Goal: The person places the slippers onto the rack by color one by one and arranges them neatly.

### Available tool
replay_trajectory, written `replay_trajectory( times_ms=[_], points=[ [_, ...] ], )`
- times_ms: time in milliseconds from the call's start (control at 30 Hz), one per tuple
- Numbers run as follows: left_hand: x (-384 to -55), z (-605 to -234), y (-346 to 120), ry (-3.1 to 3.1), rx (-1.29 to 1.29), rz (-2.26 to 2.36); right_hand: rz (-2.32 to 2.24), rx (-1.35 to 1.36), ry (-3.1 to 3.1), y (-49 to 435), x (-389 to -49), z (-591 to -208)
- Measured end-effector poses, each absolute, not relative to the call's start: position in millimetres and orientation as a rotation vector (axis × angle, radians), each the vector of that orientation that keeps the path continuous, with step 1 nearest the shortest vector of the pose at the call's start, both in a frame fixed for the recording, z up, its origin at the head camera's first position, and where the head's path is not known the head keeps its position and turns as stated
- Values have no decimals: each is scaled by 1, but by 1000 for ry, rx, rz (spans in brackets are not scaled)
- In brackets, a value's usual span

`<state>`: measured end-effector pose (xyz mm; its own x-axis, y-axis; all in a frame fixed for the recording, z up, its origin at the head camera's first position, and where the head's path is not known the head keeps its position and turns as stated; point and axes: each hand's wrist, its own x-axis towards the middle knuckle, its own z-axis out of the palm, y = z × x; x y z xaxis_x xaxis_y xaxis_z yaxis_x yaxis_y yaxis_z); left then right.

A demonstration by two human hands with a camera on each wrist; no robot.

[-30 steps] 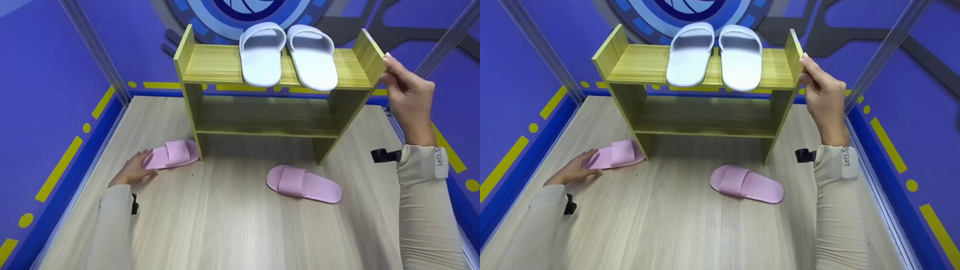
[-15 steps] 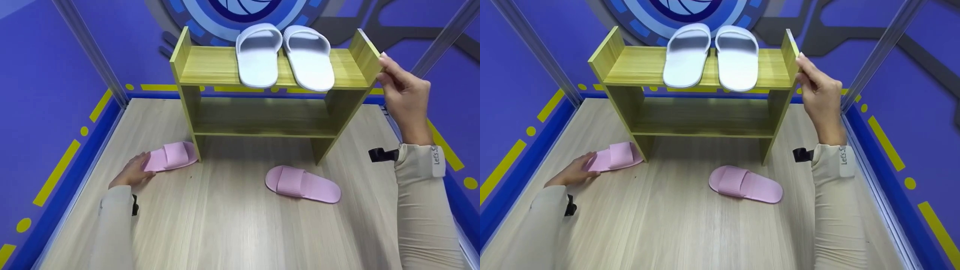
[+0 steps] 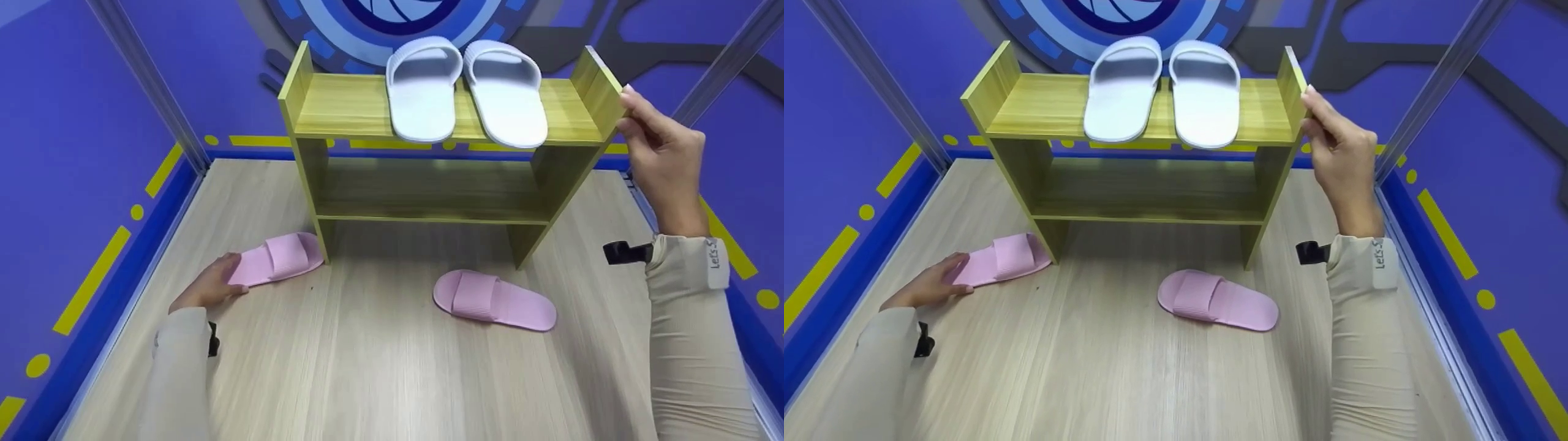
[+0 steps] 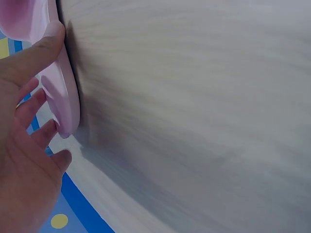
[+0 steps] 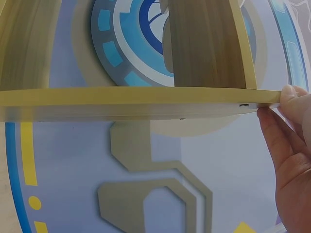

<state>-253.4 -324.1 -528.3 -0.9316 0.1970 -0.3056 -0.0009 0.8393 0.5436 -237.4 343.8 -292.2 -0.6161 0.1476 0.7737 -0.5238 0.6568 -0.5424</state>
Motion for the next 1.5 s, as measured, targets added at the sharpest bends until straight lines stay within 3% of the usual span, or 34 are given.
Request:
replay_trajectory(
  times_ms=[400, 1100, 1500],
  points=[
    [-247, -529, -331, 2617, 75, 801, 993, 289, -2025, 345, -237, -293],
    [-238, -530, -333, 2650, 315, 780, 1012, 265, -2031, 340, -236, -290],
    [-238, -524, -333, 2658, 276, 748, 972, 299, -2025, 345, -238, -293]
  ],
)
